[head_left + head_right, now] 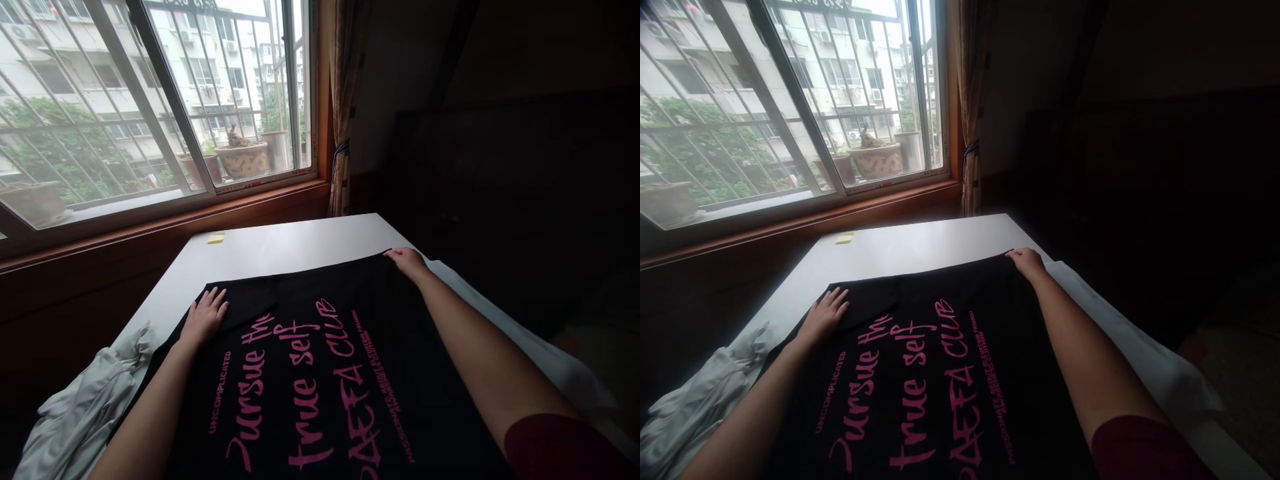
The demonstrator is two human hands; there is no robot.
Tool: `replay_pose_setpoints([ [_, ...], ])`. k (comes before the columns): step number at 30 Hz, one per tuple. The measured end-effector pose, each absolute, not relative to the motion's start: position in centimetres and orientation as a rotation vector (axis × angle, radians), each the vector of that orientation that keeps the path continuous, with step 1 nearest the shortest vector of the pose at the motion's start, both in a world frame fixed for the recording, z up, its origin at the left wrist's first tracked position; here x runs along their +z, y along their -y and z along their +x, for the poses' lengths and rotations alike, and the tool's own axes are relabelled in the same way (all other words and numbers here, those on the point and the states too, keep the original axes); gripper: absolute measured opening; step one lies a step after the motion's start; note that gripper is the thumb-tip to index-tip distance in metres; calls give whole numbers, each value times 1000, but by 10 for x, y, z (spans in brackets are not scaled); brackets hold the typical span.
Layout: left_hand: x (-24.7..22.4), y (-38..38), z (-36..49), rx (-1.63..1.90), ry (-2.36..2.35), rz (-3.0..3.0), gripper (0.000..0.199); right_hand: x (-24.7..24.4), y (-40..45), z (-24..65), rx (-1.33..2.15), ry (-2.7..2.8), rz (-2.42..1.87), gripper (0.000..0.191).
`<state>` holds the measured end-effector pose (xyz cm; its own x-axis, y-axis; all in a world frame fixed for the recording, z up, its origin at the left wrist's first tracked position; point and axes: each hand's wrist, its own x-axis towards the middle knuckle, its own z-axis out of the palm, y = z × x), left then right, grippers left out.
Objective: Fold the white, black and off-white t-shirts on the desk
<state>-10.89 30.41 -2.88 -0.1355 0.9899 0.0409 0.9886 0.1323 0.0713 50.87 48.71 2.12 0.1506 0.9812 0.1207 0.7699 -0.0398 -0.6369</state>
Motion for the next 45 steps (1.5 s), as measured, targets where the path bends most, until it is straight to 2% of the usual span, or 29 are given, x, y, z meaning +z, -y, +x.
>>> replay_pose_setpoints([
  [8, -33, -316, -118, 114, -2370, 2020, 62, 25, -506, 490, 296, 1686, -1877, 31],
  [22, -33, -325, -128, 110, -2407, 1975, 63, 30, -511, 447, 96, 1860, -2025, 43],
  [29, -33, -324, -125, 88, -2421, 1986, 63, 9, -490, 424, 28, 1958, -2136, 58],
  [32, -33, -325, -125, 91, -2432, 1977, 64, 4, -482, 409, -114, 2002, -2152, 65],
  [38, -33, -326, -125, 105, -2443, 1953, 65, 7, -461, 361, -394, 2081, -1920, 73],
  [40, -33, -325, -125, 112, -2447, 1950, 65, 5, -449, 337, -334, 2151, -1798, 73],
  [45, -33, -325, -124, 111, -2453, 1941, 65, -15, -417, 282, 134, 2455, -1569, 71],
])
